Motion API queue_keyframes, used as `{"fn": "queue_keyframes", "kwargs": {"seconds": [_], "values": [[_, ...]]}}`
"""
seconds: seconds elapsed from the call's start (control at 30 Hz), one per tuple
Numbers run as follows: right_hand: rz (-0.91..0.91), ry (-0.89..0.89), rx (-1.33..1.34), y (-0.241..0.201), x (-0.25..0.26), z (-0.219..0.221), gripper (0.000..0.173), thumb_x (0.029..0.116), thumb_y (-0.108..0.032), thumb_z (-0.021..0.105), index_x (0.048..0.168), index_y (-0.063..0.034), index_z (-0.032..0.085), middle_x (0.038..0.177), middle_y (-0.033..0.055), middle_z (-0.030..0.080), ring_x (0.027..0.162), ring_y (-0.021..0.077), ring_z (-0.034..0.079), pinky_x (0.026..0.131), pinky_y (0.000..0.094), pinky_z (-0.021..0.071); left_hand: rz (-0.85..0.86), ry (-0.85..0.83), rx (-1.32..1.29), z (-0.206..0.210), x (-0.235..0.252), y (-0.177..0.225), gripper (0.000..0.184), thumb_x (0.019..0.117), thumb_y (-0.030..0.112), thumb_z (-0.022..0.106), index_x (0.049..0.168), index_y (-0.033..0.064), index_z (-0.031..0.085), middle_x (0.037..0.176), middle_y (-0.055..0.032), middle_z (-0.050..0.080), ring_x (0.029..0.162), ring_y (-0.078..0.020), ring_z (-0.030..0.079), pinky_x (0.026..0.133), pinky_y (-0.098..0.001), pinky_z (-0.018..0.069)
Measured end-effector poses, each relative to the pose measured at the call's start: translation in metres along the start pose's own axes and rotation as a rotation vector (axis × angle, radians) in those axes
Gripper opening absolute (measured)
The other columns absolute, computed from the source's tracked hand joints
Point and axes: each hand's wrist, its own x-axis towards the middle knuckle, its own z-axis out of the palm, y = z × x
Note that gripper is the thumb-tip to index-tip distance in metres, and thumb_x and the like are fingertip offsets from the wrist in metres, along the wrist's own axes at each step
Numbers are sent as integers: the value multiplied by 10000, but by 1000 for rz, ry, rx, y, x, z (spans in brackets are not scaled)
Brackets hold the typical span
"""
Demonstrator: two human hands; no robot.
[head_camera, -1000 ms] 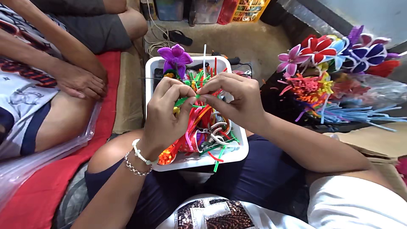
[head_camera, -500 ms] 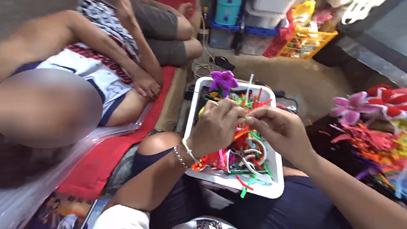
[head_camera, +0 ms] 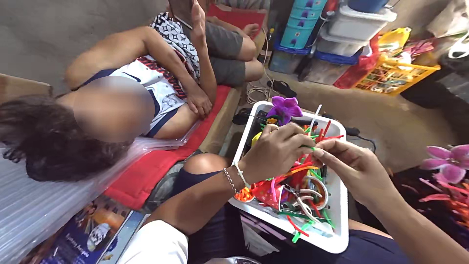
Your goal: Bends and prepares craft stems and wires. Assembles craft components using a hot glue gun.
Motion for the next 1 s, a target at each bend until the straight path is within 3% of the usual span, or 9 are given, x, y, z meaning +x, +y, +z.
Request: {"fn": "queue_keyframes", "kwargs": {"seconds": [0.1, 0.23, 0.37, 0.57, 0.67, 0.8, 0.9, 1.0], "values": [[-100, 41, -118, -1, -1, -5, 156, 1030, -234, 586, 1064, -99, 656, 915, -87, 684, 791, -4, 661, 732, 176, 578, -69, -6, -97, -1, 2, -1, 210, 1008, 161, 641, 1143, 56, 763, 1105, -97, 727, 1017, -186, 680, 903, -407, 525], [-147, 75, -235, -2, 2, -12, 194, 1040, -245, 549, 1055, -78, 645, 939, -66, 664, 837, -15, 644, 780, 193, 567, -52, 8, -51, -5, 2, -5, 191, 988, 142, 659, 1108, 73, 790, 994, -46, 771, 914, -130, 707, 915, -399, 514], [-107, 110, -316, -10, 2, -22, 164, 1018, -193, 555, 1037, -64, 654, 899, -27, 651, 775, 19, 641, 703, 217, 570, -64, -16, -48, -11, 3, -8, 182, 975, 131, 680, 1105, 82, 798, 1007, -33, 786, 917, -109, 719, 951, -409, 502], [-179, 104, -390, -14, 4, -37, 146, 1023, -125, 539, 1028, -27, 646, 941, 17, 638, 815, 41, 627, 744, 208, 557, -134, 15, -101, -21, 6, -15, 132, 953, 124, 715, 1053, 84, 791, 945, 15, 783, 818, -58, 694, 910, -407, 488], [-188, 91, -331, -15, 5, -32, 153, 1022, -126, 540, 1029, -15, 646, 949, 25, 653, 825, 58, 655, 753, 238, 589, -139, 28, -101, -19, 5, -14, 141, 955, 149, 719, 1059, 75, 779, 957, 16, 776, 835, -57, 691, 915, -398, 498], [-79, 75, -50, -18, 4, -25, 117, 1039, -111, 565, 1105, -29, 616, 959, 21, 703, 844, 95, 708, 782, 268, 622, -170, 52, -92, -15, 3, -12, 150, 950, 139, 726, 1073, 66, 770, 971, 9, 770, 846, -60, 694, 872, -359, 534], [-65, 83, 3, -18, 4, -22, 109, 1015, -76, 611, 1102, -16, 640, 920, 24, 707, 796, 97, 703, 738, 255, 620, -178, 53, -101, -13, 2, -9, 151, 937, 126, 741, 1070, 65, 779, 961, 12, 780, 835, -60, 687, 890, -379, 499], [-90, 95, 12, -16, 4, -24, 92, 1019, -68, 606, 1089, -17, 637, 933, 27, 694, 797, 95, 694, 729, 253, 618, -188, 54, -153, -12, 1, -8, 221, 922, 125, 764, 1120, 27, 760, 996, -19, 774, 876, -74, 700, 898, -331, 541]]}}
